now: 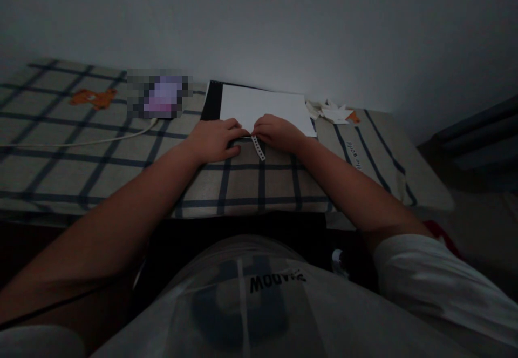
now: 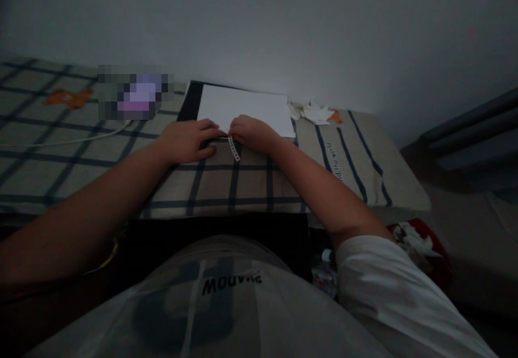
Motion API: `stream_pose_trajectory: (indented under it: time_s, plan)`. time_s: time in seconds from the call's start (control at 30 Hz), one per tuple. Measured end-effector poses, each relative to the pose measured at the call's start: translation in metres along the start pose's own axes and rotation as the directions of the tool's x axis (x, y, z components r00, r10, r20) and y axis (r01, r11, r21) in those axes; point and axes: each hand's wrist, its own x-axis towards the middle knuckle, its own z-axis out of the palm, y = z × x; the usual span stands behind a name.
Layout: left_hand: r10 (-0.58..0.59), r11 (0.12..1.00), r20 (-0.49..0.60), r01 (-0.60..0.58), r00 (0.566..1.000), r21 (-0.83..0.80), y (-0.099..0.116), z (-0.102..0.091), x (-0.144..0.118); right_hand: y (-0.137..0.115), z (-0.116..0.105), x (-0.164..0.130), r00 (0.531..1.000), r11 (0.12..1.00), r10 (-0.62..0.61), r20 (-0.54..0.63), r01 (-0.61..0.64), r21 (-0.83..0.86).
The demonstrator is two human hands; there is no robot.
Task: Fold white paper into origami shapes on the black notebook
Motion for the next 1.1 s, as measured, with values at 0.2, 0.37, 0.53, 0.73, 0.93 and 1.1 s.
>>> stream_pose_trajectory:
  time_s: [0.2,0.37,0.53,0.73,0.93,1.1]
  plan:
    - [-0.02,1.0,0.01,0.02,1.0,0.021,0.002,-0.002,0.001,0.004,-0.003,0.009,0.997,0.995,0.076,0.016,-0.077,0.061]
    - [-0.024,0.999,0.002,0.024,1.0,0.024,0.003,-0.003,0.0,0.001,-0.013,0.014,0.993,0.99,0.097,0.069,-0.103,0.097]
    - [-0.03,0.999,0.025,0.029,0.999,0.04,0.005,-0.005,0.0,-0.003,-0.015,0.014,0.992,0.994,0.098,0.076,-0.102,0.047]
    - [-0.026,0.998,0.02,0.024,0.999,0.058,0.006,-0.004,0.001,-0.005,-0.009,0.004,0.998,0.996,0.024,0.05,-0.019,-0.09]
    - [-0.038,0.998,-0.001,0.038,0.999,0.052,0.008,-0.003,0.001,-0.003,-0.005,-0.004,0.999,0.99,0.003,0.043,0.003,-0.142]
    - [-0.027,0.999,-0.049,0.029,0.998,0.037,0.01,-0.001,0.0,0.007,0.002,-0.002,0.999,0.999,0.039,-0.034,-0.038,0.014]
